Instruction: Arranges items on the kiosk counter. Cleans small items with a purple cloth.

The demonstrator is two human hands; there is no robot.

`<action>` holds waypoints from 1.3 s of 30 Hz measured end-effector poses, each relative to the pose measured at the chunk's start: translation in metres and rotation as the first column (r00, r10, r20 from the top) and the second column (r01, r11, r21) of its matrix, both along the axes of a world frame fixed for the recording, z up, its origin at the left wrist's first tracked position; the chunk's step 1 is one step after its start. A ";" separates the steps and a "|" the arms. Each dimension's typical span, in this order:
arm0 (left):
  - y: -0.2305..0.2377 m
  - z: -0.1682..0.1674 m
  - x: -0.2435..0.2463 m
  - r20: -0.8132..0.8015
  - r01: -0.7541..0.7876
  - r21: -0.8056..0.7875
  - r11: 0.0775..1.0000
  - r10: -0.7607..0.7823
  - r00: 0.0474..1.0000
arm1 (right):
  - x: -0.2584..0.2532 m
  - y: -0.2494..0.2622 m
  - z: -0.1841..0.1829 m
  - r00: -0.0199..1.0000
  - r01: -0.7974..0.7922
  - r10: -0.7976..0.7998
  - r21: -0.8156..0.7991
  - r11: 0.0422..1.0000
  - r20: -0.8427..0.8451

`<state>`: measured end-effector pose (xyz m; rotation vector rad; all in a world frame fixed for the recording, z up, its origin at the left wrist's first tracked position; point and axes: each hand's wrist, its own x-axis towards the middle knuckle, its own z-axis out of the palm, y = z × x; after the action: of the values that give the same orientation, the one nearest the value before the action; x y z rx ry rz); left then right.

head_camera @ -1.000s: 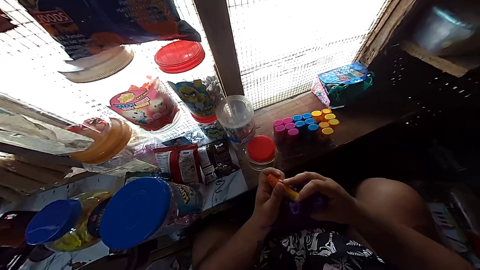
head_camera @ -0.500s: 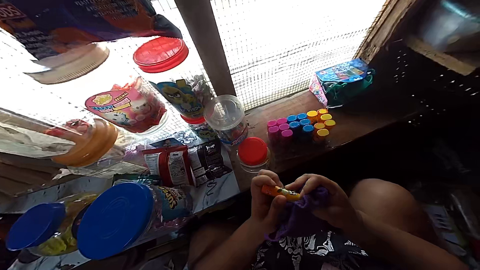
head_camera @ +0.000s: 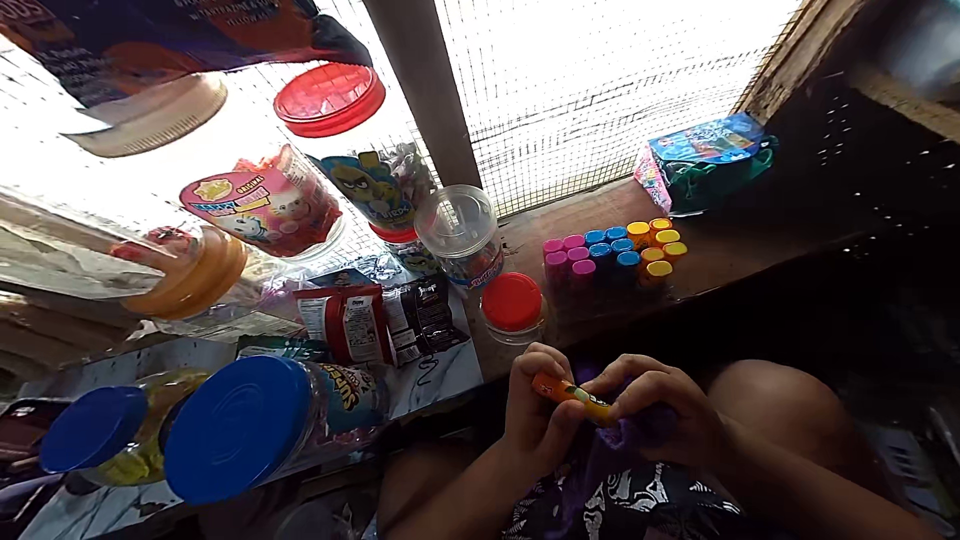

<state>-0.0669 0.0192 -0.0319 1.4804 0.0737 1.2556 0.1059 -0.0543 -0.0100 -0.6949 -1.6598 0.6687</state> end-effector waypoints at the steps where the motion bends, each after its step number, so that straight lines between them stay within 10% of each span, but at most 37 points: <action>1: 0.000 0.001 -0.001 0.006 -0.012 0.012 1.000 0.012 1.000 | -0.001 0.000 0.000 0.999 -0.027 0.025 -0.039 0.999 -0.043; 13: -0.007 0.003 -0.002 0.032 -0.069 0.075 0.995 0.067 0.997 | 0.001 0.004 -0.006 0.927 -0.290 0.228 -0.183 0.940 -0.298; 29: -0.012 -0.001 0.005 0.075 0.150 -0.189 0.971 -0.138 0.988 | 0.007 -0.007 -0.003 0.997 0.020 -0.022 0.035 0.999 0.072; 39: -0.012 0.002 0.006 -0.028 0.203 -0.173 0.964 -0.211 0.977 | 0.012 -0.006 0.004 0.973 0.091 -0.105 -0.075 0.993 -0.205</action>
<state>-0.0613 0.0075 -0.0301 1.3333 0.0529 1.0211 0.1180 -0.0600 -0.0065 -0.7231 -1.4072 0.7031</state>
